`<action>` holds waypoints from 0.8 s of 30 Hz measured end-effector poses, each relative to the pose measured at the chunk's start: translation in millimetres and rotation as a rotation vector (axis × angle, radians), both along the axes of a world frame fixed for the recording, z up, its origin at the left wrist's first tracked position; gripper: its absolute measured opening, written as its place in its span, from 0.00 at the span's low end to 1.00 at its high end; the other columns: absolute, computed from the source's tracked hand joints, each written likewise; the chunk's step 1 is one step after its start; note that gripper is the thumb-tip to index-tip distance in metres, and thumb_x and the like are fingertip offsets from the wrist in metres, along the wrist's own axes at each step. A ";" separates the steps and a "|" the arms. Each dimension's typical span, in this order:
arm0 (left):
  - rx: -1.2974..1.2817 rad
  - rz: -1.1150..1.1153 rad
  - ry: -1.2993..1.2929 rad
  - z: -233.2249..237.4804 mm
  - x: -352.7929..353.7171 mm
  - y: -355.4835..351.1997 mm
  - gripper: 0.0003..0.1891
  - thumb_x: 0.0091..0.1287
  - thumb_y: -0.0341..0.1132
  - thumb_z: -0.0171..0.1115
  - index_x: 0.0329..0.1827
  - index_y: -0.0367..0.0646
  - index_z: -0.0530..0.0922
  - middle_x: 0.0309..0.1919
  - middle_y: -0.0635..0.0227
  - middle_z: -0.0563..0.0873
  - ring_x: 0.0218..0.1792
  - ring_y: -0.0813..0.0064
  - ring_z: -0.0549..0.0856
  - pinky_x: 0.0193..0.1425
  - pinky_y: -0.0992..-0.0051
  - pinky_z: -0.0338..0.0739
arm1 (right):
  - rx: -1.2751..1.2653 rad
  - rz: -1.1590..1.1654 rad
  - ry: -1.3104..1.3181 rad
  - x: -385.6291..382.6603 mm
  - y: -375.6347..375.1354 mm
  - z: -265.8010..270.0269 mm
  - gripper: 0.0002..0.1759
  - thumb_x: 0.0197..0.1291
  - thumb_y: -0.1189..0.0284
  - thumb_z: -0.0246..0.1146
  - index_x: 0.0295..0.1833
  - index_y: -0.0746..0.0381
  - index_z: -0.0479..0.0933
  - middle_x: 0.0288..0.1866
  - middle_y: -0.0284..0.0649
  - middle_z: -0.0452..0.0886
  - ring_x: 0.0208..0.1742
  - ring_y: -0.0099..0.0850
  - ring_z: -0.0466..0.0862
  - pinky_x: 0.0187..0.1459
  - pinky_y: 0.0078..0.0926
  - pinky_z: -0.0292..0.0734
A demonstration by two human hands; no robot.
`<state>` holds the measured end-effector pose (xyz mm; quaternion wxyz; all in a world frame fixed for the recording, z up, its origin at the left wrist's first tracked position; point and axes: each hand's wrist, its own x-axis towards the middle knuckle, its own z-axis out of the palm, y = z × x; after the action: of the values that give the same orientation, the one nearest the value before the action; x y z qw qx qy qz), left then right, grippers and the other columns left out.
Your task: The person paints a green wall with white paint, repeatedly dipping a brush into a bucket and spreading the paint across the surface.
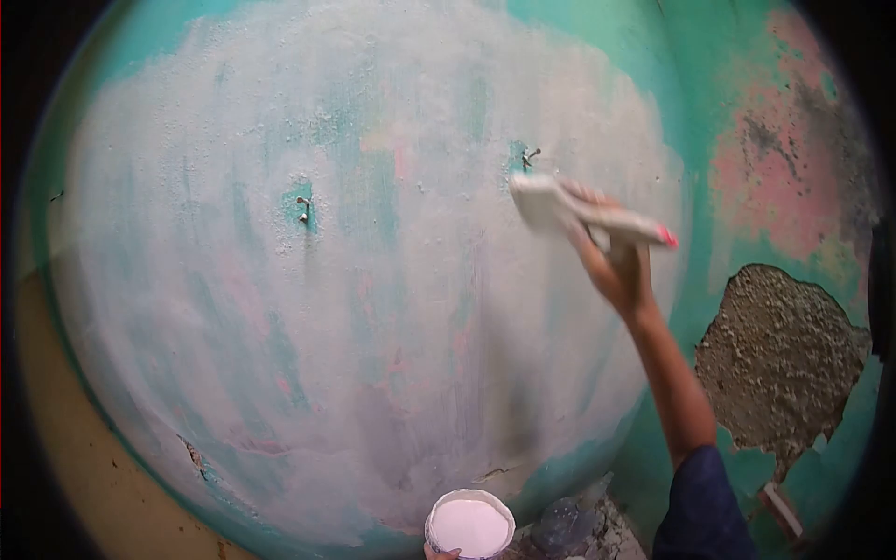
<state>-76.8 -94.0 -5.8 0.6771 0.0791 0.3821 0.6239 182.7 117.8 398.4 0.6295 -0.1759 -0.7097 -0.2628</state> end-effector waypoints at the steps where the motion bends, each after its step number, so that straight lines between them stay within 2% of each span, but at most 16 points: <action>1: -0.049 0.020 0.008 1.6 6.6 0.6 0.38 0.58 0.31 0.62 0.75 0.48 0.60 0.62 0.59 0.73 0.59 0.62 0.77 0.58 0.63 0.79 | 0.146 -0.054 -0.034 -5.4 7.3 35.2 0.14 0.63 0.76 0.65 0.54 0.60 0.83 0.51 0.42 0.86 0.49 0.35 0.86 0.50 0.30 0.83; 3: -0.092 0.055 0.011 3.1 18.2 0.5 0.38 0.58 0.31 0.62 0.75 0.48 0.60 0.62 0.59 0.73 0.59 0.62 0.77 0.58 0.64 0.79 | 0.113 -0.185 -0.046 -14.0 19.8 91.1 0.14 0.61 0.72 0.67 0.53 0.53 0.84 0.43 0.38 0.87 0.41 0.34 0.87 0.42 0.28 0.83; 6: -0.070 0.097 0.012 -1.7 29.7 3.0 0.39 0.59 0.30 0.62 0.75 0.49 0.58 0.62 0.58 0.73 0.58 0.61 0.78 0.55 0.62 0.81 | 0.188 -0.253 -0.095 -20.5 52.3 138.0 0.15 0.60 0.70 0.66 0.54 0.48 0.84 0.43 0.36 0.87 0.39 0.33 0.86 0.38 0.29 0.81; 7: -0.061 0.105 0.013 -3.2 32.9 6.2 0.39 0.59 0.30 0.62 0.75 0.50 0.58 0.62 0.58 0.73 0.58 0.61 0.78 0.55 0.62 0.81 | 0.198 -0.242 -0.096 -22.7 56.6 136.6 0.15 0.60 0.70 0.66 0.54 0.48 0.84 0.43 0.36 0.87 0.39 0.33 0.86 0.38 0.29 0.81; 9: -0.043 0.114 0.019 -5.5 36.2 12.7 0.39 0.59 0.30 0.62 0.76 0.50 0.58 0.62 0.58 0.73 0.58 0.61 0.78 0.54 0.62 0.82 | 0.173 -0.394 -0.264 -27.7 62.2 118.0 0.19 0.54 0.75 0.67 0.54 0.54 0.84 0.45 0.40 0.88 0.40 0.36 0.87 0.40 0.27 0.82; 10: -0.035 0.116 0.022 -6.7 36.9 15.5 0.39 0.59 0.30 0.62 0.76 0.50 0.58 0.62 0.58 0.73 0.58 0.61 0.78 0.54 0.62 0.82 | 0.276 -0.503 -0.294 -29.4 67.9 99.1 0.20 0.51 0.73 0.67 0.52 0.54 0.84 0.42 0.41 0.87 0.38 0.35 0.87 0.39 0.29 0.82; 14: -0.032 0.111 0.022 -16.1 44.1 13.5 0.39 0.59 0.30 0.62 0.76 0.50 0.58 0.62 0.58 0.72 0.57 0.60 0.78 0.54 0.61 0.82 | 0.318 -0.356 -0.422 -28.8 58.2 26.5 0.13 0.57 0.71 0.65 0.49 0.56 0.85 0.37 0.37 0.87 0.33 0.31 0.86 0.35 0.28 0.80; 16: -0.033 0.103 0.024 -21.2 47.2 10.1 0.39 0.59 0.30 0.62 0.76 0.50 0.57 0.63 0.58 0.72 0.57 0.60 0.78 0.53 0.60 0.82 | 0.316 -0.340 -0.455 -25.4 50.2 22.0 0.11 0.58 0.70 0.65 0.47 0.56 0.85 0.36 0.37 0.87 0.32 0.31 0.85 0.34 0.28 0.80; 18: -0.028 0.096 0.028 -25.5 48.6 9.0 0.39 0.59 0.30 0.62 0.76 0.50 0.57 0.63 0.58 0.72 0.57 0.60 0.78 0.53 0.60 0.82 | -0.092 -0.334 -0.485 -20.8 50.7 34.8 0.11 0.54 0.70 0.67 0.45 0.53 0.85 0.41 0.34 0.88 0.39 0.33 0.86 0.38 0.31 0.81; 21: -0.010 0.087 0.038 -31.2 48.7 13.1 0.40 0.59 0.30 0.62 0.76 0.50 0.57 0.63 0.58 0.72 0.57 0.59 0.78 0.53 0.59 0.83 | 0.085 -0.207 -0.306 -14.1 63.5 95.1 0.11 0.56 0.65 0.68 0.46 0.49 0.87 0.44 0.36 0.88 0.39 0.33 0.87 0.37 0.30 0.81; 24: 0.003 0.089 0.045 -43.0 47.8 17.8 0.40 0.59 0.30 0.62 0.76 0.50 0.57 0.63 0.58 0.72 0.57 0.59 0.78 0.53 0.59 0.83 | 0.054 -0.238 -0.162 -17.4 70.4 152.0 0.09 0.59 0.66 0.66 0.44 0.50 0.87 0.44 0.35 0.88 0.38 0.35 0.87 0.35 0.30 0.81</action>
<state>-29.1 -76.3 -48.8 0.6396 0.0773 0.3995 0.6521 165.3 188.2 550.4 0.5393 -0.2198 -0.7249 -0.3679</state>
